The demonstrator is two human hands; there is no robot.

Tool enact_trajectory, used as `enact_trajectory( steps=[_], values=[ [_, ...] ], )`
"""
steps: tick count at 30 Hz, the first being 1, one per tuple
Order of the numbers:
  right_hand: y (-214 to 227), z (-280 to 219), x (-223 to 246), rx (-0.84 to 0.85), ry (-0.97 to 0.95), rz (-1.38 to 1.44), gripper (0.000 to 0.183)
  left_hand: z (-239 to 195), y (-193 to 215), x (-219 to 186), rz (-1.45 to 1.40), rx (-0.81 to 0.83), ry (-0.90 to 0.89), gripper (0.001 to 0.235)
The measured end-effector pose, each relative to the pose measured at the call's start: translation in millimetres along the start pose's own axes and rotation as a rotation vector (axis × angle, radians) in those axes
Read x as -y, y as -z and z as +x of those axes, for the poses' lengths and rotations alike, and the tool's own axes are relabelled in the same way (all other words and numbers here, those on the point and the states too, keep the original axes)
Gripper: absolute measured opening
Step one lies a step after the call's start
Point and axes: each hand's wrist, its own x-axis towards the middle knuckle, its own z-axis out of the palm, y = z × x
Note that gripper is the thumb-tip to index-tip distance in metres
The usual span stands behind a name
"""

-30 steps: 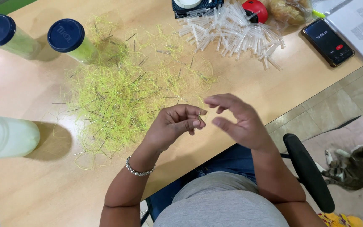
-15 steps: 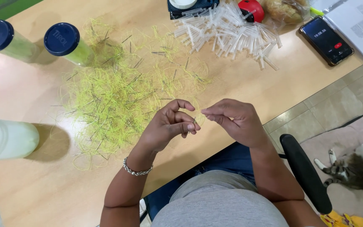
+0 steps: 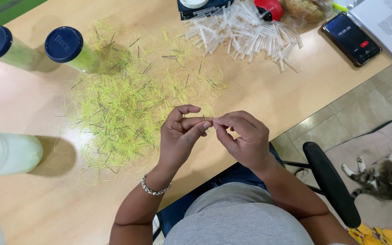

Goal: The person sits on the floor at a low table and repeatedly picks up small yellow fishing lures and clear plastic tubes. They insert the lures into the tubes by hand, then place the assembled items into a white container. A cat is visible sleeping on the floor nearby, and the person briefly pets the cat.

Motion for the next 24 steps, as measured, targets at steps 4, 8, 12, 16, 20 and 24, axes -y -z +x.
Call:
enact_trajectory(
  steps=[4,8,12,16,20,24],
  values=[
    [-5.7,0.7,4.9,-0.035,0.022,0.010,0.017,-2.2,-4.0,0.1,0.012,-0.030,-0.042,0.040],
    [-5.4,5.2,7.9,-0.043,0.216,-0.175,0.010,2.2,0.0,10.9,-0.143,-0.064,0.024,0.040],
    [-3.7,1.9,2.7,-0.014,0.243,-0.179,0.011,5.5,1.5,13.4,-0.181,-0.062,0.023,0.040],
    [5.3,4.8,-6.0,0.046,0.254,-0.203,0.010,8.9,0.5,0.3,-0.123,-0.034,0.027,0.043],
    [17.6,4.9,-9.5,0.248,0.218,-0.178,0.028,9.2,13.9,6.7,0.184,0.212,0.102,0.055],
    [24.8,-6.7,-17.4,0.523,0.166,-0.036,0.022,1.6,11.8,-1.4,0.614,0.376,0.159,0.061]
  ],
)
